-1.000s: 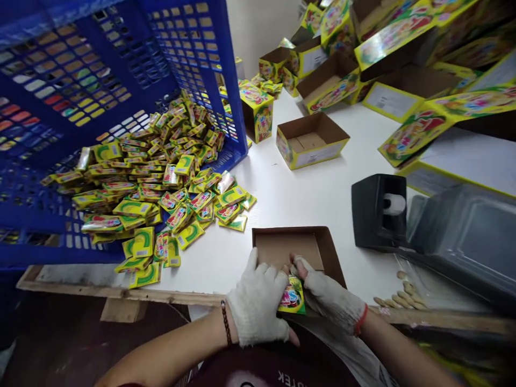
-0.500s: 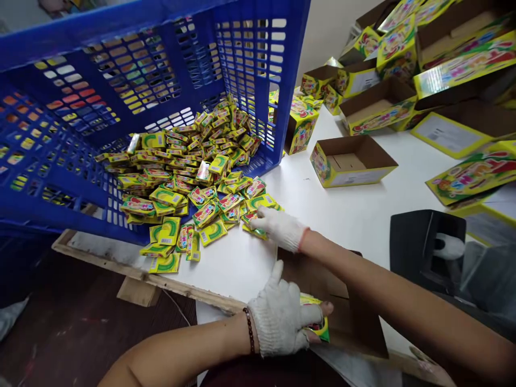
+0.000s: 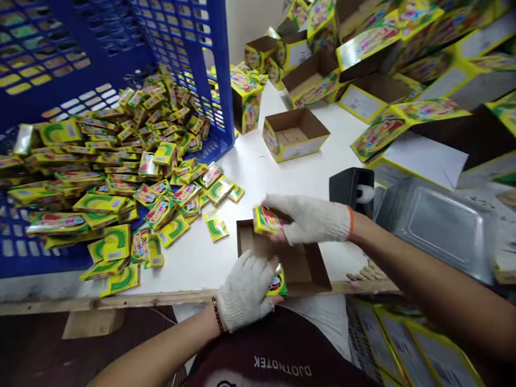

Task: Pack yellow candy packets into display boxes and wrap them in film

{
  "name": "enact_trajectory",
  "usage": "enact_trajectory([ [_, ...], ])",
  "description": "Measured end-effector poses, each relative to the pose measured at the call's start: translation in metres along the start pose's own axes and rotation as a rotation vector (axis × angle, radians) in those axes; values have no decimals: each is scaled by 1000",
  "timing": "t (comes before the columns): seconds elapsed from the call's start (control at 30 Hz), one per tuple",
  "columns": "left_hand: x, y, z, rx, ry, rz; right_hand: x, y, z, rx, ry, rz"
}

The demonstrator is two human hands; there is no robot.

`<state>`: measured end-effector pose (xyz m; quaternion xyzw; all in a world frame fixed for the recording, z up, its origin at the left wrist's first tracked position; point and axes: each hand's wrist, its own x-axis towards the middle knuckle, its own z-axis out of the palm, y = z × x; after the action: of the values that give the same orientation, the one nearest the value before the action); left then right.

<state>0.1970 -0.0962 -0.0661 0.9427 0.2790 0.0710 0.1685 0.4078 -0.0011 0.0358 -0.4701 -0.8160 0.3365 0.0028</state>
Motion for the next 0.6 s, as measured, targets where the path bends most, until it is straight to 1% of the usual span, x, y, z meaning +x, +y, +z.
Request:
enact_trajectory([
  [0.07,0,1,3,6,18,-13,-28,4,15,-185,-159,102],
  [0.1,1,2,4,24,16,-11,-35,5,25,-283,-212,137],
  [0.17,3,5,3,72,2,-16,-41,2,46,-431,-259,182],
  [0.23,5,8,0,106,-15,-27,-38,-2,61,-479,-271,225],
  [0.27,6,9,-1,114,-21,-32,-36,-3,64,-476,-278,244],
  [0.33,6,10,-5,120,-28,-33,-32,-3,65,-451,-289,259],
  [0.4,5,10,-8,126,-23,-31,-29,0,60,-419,-293,260],
  [0.5,4,9,-9,141,-11,-24,-25,1,57,-400,-240,291],
  [0.53,4,8,-9,144,-6,-17,-23,0,59,-407,-210,309],
  [0.6,4,7,-7,147,7,-2,-19,-3,71,-396,-174,343],
])
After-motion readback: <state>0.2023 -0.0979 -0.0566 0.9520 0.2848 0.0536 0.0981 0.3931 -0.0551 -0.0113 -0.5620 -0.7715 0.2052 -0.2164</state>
